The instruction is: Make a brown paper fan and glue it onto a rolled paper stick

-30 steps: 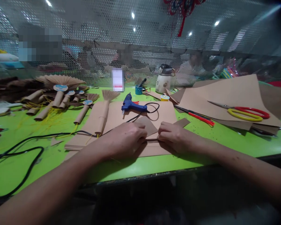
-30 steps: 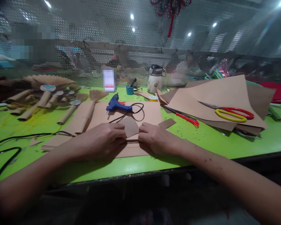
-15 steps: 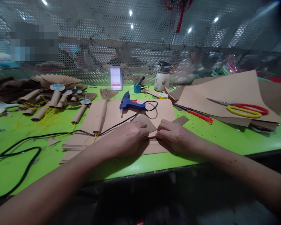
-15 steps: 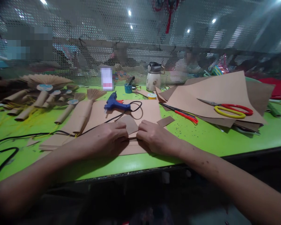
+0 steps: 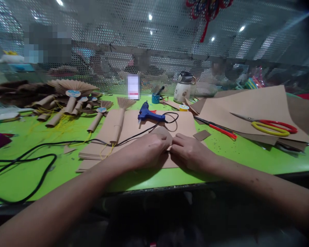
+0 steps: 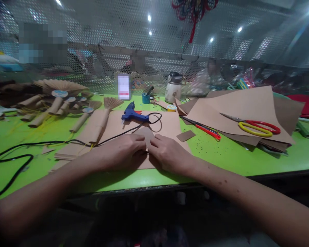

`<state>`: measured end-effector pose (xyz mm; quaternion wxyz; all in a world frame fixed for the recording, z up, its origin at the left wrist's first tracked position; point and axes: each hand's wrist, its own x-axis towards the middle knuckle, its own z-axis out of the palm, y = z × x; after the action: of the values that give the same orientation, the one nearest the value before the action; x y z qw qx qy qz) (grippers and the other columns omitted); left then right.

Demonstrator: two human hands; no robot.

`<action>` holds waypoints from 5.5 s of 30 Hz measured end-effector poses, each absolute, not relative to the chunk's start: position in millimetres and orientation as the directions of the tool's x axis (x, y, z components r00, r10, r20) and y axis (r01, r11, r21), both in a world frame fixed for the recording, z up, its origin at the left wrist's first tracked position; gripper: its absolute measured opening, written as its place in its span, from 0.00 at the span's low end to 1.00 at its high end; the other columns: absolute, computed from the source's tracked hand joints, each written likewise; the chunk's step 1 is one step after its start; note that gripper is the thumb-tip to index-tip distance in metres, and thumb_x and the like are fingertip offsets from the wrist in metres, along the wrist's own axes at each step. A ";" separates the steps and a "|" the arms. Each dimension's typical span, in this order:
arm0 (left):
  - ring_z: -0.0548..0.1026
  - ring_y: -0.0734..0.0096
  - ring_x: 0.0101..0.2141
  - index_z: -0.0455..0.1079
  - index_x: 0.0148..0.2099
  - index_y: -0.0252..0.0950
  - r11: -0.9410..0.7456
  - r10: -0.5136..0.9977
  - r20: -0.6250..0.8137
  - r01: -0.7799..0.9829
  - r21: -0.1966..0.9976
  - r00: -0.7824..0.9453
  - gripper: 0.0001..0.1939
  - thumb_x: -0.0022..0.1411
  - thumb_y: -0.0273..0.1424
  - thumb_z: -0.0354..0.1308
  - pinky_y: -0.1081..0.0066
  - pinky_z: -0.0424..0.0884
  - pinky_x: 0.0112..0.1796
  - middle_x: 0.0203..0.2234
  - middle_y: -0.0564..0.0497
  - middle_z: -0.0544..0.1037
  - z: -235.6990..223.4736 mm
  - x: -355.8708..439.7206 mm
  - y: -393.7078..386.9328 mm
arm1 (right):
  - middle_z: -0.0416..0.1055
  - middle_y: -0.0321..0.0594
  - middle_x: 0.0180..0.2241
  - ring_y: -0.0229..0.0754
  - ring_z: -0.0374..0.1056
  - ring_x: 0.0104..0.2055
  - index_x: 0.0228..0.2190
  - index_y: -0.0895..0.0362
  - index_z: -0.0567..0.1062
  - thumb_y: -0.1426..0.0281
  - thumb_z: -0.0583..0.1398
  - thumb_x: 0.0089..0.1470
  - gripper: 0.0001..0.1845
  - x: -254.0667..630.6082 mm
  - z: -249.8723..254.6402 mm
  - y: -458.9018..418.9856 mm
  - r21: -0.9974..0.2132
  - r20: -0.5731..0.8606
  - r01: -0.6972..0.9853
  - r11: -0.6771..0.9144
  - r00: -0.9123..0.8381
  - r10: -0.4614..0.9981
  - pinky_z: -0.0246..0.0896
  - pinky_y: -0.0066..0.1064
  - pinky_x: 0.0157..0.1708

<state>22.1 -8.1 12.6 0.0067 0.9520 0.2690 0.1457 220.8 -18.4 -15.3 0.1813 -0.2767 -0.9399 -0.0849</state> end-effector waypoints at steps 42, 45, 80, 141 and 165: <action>0.67 0.71 0.26 0.67 0.29 0.35 -0.833 0.553 0.206 0.546 0.095 0.808 0.09 0.61 0.29 0.50 0.71 0.60 0.28 0.25 0.49 0.71 15.9 5.9 -5.6 | 0.64 0.48 0.27 0.44 0.54 0.31 0.28 0.64 0.71 0.81 0.49 0.60 0.14 237.4 6.6 -35.1 0.364 0.192 0.471 0.804 -0.882 0.430 0.48 0.36 0.30; 0.66 0.71 0.25 0.68 0.28 0.35 -0.833 0.551 0.219 0.548 0.078 0.805 0.09 0.60 0.27 0.50 0.70 0.59 0.28 0.25 0.49 0.70 14.7 6.7 -6.0 | 0.64 0.46 0.27 0.44 0.54 0.31 0.27 0.62 0.70 0.79 0.50 0.60 0.12 237.7 3.6 -31.2 0.318 0.203 0.495 0.809 -0.869 0.452 0.49 0.36 0.31; 0.68 0.70 0.27 0.67 0.31 0.35 -0.827 0.558 0.307 0.548 0.127 0.771 0.08 0.60 0.28 0.49 0.70 0.61 0.28 0.29 0.47 0.71 15.4 10.3 -13.0 | 0.69 0.45 0.32 0.42 0.63 0.34 0.31 0.60 0.71 0.73 0.55 0.59 0.07 240.5 -5.7 -36.9 -0.319 0.391 0.655 0.685 -0.568 0.724 0.59 0.33 0.33; 0.69 0.69 0.34 0.68 0.37 0.37 -0.413 0.848 0.289 0.211 0.886 0.444 0.15 0.66 0.41 0.46 0.70 0.66 0.37 0.31 0.50 0.73 8.2 19.3 2.8 | 0.74 0.40 0.26 0.38 0.70 0.29 0.24 0.61 0.76 0.68 0.69 0.44 0.09 204.9 22.7 17.7 -0.953 0.301 -0.091 0.289 -0.391 0.870 0.69 0.33 0.33; 0.71 0.67 0.33 0.69 0.38 0.39 -0.535 0.829 0.367 0.404 0.742 0.422 0.14 0.68 0.37 0.44 0.68 0.64 0.37 0.33 0.49 0.76 6.5 17.6 -0.3 | 0.75 0.39 0.25 0.39 0.72 0.28 0.28 0.59 0.69 0.71 0.67 0.47 0.11 201.9 23.9 10.4 -0.967 0.225 -0.203 0.157 -0.381 0.897 0.70 0.33 0.30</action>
<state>17.6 -0.3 6.5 0.2858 0.7933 0.3886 0.3714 201.9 10.4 23.9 0.4739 -0.2916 -0.5948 0.5802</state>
